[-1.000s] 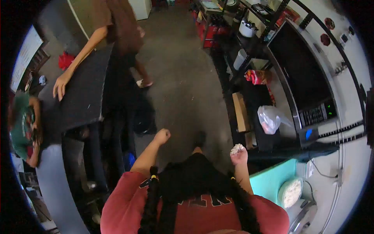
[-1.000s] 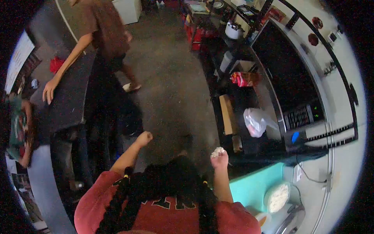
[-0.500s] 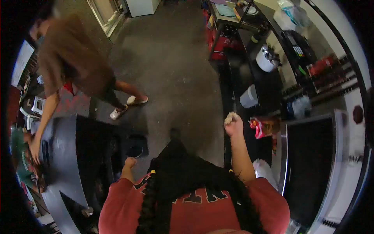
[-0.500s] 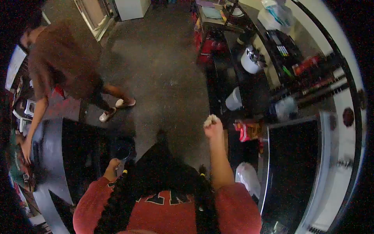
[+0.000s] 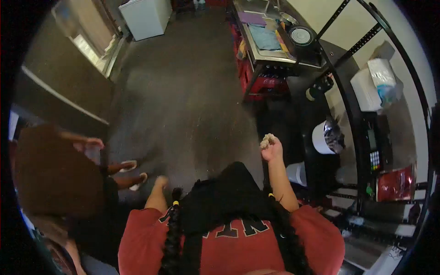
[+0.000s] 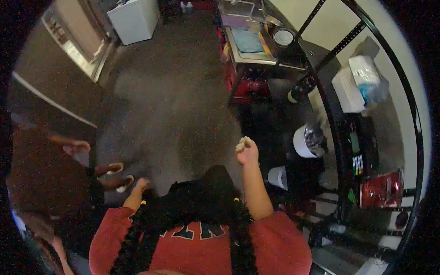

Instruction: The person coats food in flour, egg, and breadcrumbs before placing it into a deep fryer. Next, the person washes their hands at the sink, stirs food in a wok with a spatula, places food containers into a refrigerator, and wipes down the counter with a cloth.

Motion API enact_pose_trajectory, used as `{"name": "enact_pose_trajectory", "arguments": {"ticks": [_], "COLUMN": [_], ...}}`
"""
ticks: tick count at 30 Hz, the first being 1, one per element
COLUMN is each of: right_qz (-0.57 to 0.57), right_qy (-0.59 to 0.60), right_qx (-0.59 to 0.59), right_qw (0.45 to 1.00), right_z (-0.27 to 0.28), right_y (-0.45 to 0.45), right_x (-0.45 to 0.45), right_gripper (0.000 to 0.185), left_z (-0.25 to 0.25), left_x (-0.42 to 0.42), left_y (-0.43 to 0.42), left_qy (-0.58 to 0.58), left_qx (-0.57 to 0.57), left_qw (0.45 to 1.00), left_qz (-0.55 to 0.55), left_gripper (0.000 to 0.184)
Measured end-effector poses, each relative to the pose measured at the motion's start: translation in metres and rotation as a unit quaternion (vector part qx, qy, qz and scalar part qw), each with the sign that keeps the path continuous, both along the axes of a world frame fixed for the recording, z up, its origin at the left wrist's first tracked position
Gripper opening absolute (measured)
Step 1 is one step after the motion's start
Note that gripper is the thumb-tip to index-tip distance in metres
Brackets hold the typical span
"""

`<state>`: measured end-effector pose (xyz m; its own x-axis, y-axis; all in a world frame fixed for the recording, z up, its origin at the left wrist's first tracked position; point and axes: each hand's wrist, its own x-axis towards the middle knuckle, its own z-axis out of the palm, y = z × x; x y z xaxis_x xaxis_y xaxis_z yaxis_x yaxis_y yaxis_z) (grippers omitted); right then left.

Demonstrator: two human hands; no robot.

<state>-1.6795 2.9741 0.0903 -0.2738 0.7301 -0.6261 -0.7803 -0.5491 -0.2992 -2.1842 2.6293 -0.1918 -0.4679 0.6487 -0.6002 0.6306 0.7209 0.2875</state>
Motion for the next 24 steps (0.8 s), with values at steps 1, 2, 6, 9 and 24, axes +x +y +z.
{"name": "enact_pose_trajectory", "arguments": {"ticks": [1, 2, 6, 9, 24], "right_qz": [-0.013, -0.019, 0.012, -0.003, -0.077], "right_qy": [-0.005, -0.004, -0.009, -0.046, -0.11], "right_qx": [0.006, 0.005, 0.058, 0.015, 0.154], "right_qw": [1.0, 1.0, 0.998, 0.999, 0.979], "right_z": [0.001, -0.001, -0.011, -0.001, 0.023], "right_y": [0.063, 0.095, 0.232, 0.35, 0.851], "right_x": [-0.017, -0.024, -0.063, -0.107, -0.359], "right_gripper": [0.011, 0.011, 0.011, 0.012, 0.015], "left_z": [0.032, 0.041, 0.113, 0.131, 0.106], "left_x": [-0.015, -0.02, -0.01, -0.034, -0.258], "left_y": [0.109, 0.175, 0.368, 0.463, 0.52], "left_qy": [-0.039, -0.162, -0.075, -0.11, -0.152], "left_qx": [0.107, 0.087, 0.18, 0.167, -0.081], "left_qw": [0.992, 0.969, 0.981, 0.979, 0.964], "left_qz": [0.058, 0.165, 0.001, 0.049, 0.202], "left_gripper": [0.03, 0.031, 0.034, 0.034, 0.028]}}
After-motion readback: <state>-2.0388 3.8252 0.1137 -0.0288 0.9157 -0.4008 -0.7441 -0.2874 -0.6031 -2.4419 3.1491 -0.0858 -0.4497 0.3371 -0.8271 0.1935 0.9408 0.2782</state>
